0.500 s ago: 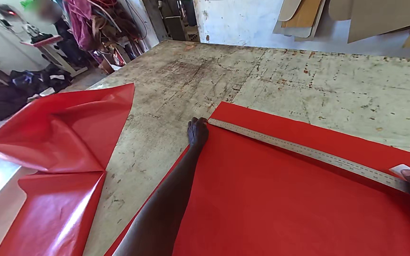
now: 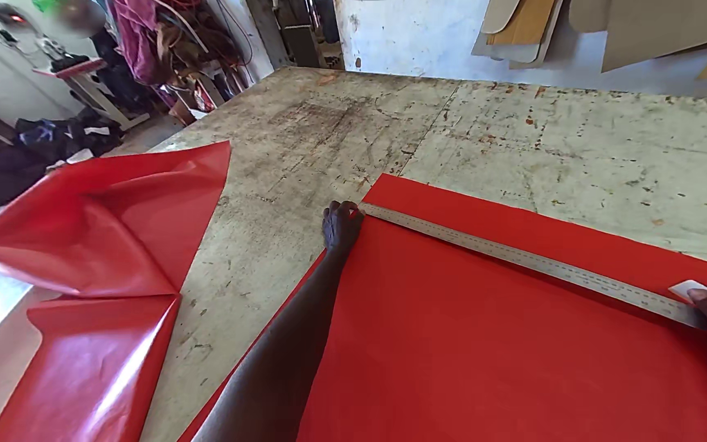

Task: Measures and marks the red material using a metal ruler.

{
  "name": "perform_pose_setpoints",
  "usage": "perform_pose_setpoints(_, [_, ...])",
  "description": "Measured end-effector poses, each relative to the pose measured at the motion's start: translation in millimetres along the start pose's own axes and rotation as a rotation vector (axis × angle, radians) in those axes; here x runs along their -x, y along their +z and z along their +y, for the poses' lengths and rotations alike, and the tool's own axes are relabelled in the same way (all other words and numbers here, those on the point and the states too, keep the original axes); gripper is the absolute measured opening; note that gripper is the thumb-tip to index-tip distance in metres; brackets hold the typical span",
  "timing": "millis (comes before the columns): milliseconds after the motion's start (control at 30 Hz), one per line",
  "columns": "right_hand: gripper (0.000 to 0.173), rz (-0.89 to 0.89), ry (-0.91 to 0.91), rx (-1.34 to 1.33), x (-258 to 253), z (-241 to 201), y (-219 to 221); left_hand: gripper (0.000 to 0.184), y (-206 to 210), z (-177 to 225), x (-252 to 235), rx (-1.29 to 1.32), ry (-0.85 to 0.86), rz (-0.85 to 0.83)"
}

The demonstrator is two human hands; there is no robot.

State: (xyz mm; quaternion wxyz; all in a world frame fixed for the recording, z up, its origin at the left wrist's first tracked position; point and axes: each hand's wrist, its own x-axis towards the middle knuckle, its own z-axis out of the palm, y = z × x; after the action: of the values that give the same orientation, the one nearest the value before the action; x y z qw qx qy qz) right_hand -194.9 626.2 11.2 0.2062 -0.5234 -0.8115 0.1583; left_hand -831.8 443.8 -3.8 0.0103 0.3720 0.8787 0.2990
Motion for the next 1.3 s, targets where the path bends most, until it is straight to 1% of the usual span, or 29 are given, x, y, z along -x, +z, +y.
perform_pose_setpoints(100, [0.039, -0.004, -0.006, 0.036, -1.8, 10.4, 2.2, 0.03, 3.6, 0.6, -1.1, -0.006, 0.0, 0.006])
perform_pose_setpoints(200, [0.045, -0.003, 0.011, 0.101, -3.1, 11.3, 4.6, 0.033, 1.1, -2.7, -2.7, -0.014, 0.008, -0.001])
perform_pose_setpoints(300, [0.047, 0.078, 0.023, 0.164, 2.6, -7.1, 4.8, 0.04, -2.7, -12.3, -3.6, -0.061, 0.112, -0.049])
perform_pose_setpoints(367, [0.045, 0.171, 0.033, 0.128, 9.9, -12.8, 5.6, 0.042, -1.1, -10.9, -2.5, -0.058, 0.181, -0.064])
perform_pose_setpoints(467, [0.042, 0.287, 0.121, 0.045, 35.9, -22.7, 4.5, 0.042, -8.6, 7.3, 7.1, 0.011, 0.133, -0.089])
perform_pose_setpoints(567, [0.042, 0.24, 0.239, 0.078, 73.9, -42.4, 8.5, 0.042, -7.2, 3.2, 5.7, 0.021, 0.114, -0.058])
perform_pose_setpoints(667, [0.041, 0.227, 0.205, 0.098, 91.8, -44.9, 18.2, 0.043, -1.8, -2.1, 5.2, 0.016, 0.124, -0.058])
perform_pose_setpoints(800, [0.038, 0.229, 0.184, 0.063, 89.2, -40.7, 21.8, 0.043, -14.8, 19.9, 18.7, 0.029, 0.097, -0.089])
perform_pose_setpoints(933, [0.038, 0.203, 0.192, 0.015, 87.4, -36.9, 21.3, 0.043, -13.2, 17.7, 19.0, 0.034, 0.086, -0.086])
perform_pose_setpoints(1000, [0.038, 0.241, 0.18, -0.044, 84.2, -38.7, 19.4, 0.043, -11.5, 15.9, 17.0, 0.038, 0.089, -0.085])
perform_pose_setpoints(1067, [0.031, 0.314, 0.169, -0.12, 76.8, -46.3, 19.3, 0.043, -12.3, 18.2, 18.2, 0.045, 0.08, -0.094])
perform_pose_setpoints(1100, [0.027, 0.338, 0.182, -0.18, 71.3, -51.1, 20.2, 0.044, -11.5, 17.3, 17.6, 0.047, 0.082, -0.097])
perform_pose_setpoints(1167, [0.022, 0.322, 0.283, -0.347, 61.2, -61.8, 23.5, 0.045, -7.0, 9.2, 12.5, 0.05, 0.102, -0.09])
perform_pose_setpoints(1200, [0.02, 0.308, 0.33, -0.39, 57.1, -65.3, 25.6, 0.045, -5.3, 6.3, 10.5, 0.049, 0.107, -0.085])
perform_pose_setpoints(1233, [0.019, 0.301, 0.36, -0.407, 53.7, -67.0, 27.4, 0.045, -5.0, 6.3, 9.9, 0.052, 0.105, -0.085])
perform_pose_setpoints(1300, [0.023, 0.282, 0.404, -0.412, 49.5, -68.7, 27.2, 0.045, -5.5, 8.0, 10.5, 0.055, 0.095, -0.085])
